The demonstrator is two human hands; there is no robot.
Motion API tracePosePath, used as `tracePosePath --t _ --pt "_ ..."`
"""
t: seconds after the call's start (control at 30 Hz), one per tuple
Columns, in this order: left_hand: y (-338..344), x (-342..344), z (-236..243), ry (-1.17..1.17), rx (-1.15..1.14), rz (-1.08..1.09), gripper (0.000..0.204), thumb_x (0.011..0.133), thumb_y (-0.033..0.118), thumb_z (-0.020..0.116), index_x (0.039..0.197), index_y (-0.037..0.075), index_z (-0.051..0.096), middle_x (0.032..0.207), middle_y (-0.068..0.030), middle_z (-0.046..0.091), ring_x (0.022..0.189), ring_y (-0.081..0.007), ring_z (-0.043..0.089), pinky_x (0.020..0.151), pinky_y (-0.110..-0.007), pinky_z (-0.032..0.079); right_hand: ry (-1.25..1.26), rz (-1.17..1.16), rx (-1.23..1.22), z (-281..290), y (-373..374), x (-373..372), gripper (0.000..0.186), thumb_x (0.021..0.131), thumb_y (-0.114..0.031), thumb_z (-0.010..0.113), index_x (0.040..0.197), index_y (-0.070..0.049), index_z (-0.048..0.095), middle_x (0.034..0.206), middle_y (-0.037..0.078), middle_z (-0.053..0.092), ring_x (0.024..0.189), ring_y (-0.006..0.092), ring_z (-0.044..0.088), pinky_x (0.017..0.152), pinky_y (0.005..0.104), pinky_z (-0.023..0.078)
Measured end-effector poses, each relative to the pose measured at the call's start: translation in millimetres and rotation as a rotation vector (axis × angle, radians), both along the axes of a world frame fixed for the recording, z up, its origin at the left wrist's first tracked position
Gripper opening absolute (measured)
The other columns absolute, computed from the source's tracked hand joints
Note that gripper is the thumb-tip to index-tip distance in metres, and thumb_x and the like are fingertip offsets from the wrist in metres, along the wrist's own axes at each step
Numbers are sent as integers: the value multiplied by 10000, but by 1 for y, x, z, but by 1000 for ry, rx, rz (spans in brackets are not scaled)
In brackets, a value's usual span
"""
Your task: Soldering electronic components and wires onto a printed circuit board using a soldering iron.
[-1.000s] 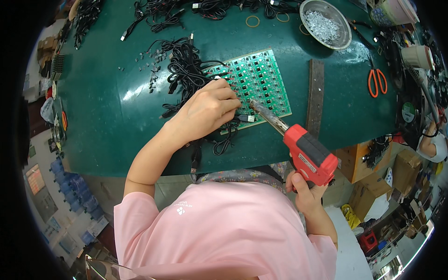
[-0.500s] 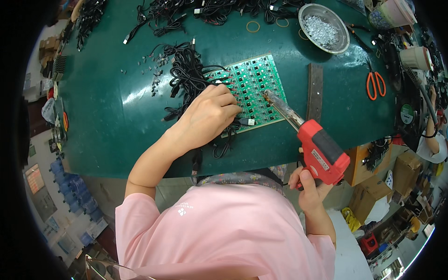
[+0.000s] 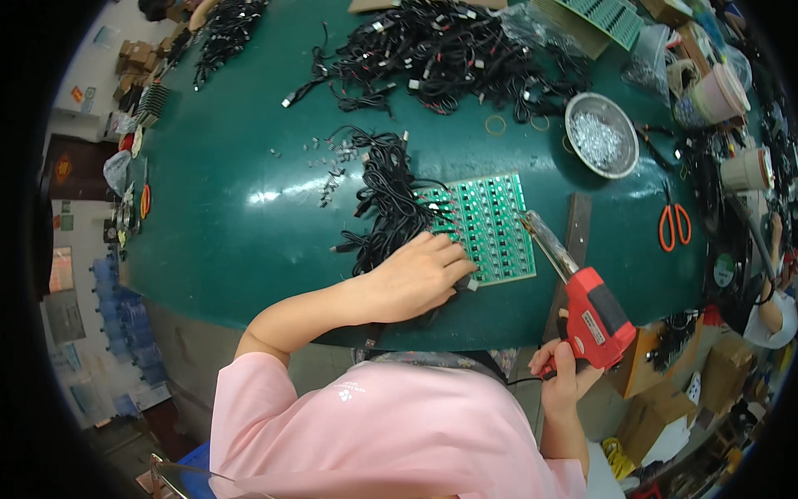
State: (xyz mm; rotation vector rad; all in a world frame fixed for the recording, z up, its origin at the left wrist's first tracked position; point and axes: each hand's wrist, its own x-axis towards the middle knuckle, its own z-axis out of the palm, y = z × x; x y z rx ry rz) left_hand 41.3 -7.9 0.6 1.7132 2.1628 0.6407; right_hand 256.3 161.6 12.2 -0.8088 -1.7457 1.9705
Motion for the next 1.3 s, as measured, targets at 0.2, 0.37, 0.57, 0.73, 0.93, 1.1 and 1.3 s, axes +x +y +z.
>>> tracePosePath --t 0.2,0.37,0.57,0.73,0.93,1.1,1.3 --pt "-7 -9 15 -52 -30 -215 158 737 180 658 834 56 649 854 -48 577 932 -227 487 838 -346 358 84 -94 24 -6 2 -2 366 950 -130 458 1269 -4 328 560 100 479 407 157 455 400 309 428" --pt "-5 -8 -11 -39 -24 -195 173 764 225 678 796 63 627 837 -50 546 918 -215 492 824 -341 374 92 -157 20 -3 -1 -12 390 951 -171 477 1275 25 385 573 68 482 404 133 440 400 294 412" --pt "7 -24 -27 -40 156 0 137 775 157 674 801 47 598 880 -76 533 925 -253 505 837 -368 400 79 -173 11 1 -2 -18 403 946 -183 474 1272 44 401 571 58 481 400 121 433 401 283 405" --pt "12 -39 -15 -160 175 77 151 756 141 696 830 29 627 863 -112 601 902 -293 561 819 -400 444 105 -196 47 3 -2 -22 397 942 -180 468 1253 61 419 550 55 471 392 116 425 394 273 398" --pt "15 -153 27 -50 779 598 118 782 116 668 854 25 692 863 -142 674 817 -270 650 738 -368 500 96 -224 41 5 -3 -22 402 936 -188 474 1241 70 434 530 54 459 381 120 423 380 273 396" --pt "-10 -308 -7 385 265 1509 619 776 263 695 1251 -26 423 1194 -172 519 1154 -329 472 946 -452 404 104 -238 33 3 -15 -23 413 934 -201 477 1251 57 414 526 59 451 380 128 416 382 277 399" --pt "-34 -352 -27 -19 199 1397 285 792 280 709 1010 99 676 1131 -109 626 1105 -301 547 908 -414 446 54 -201 -55 0 -10 -11 351 916 -96 552 1232 -20 419 599 97 532 468 184 510 438 302 449"
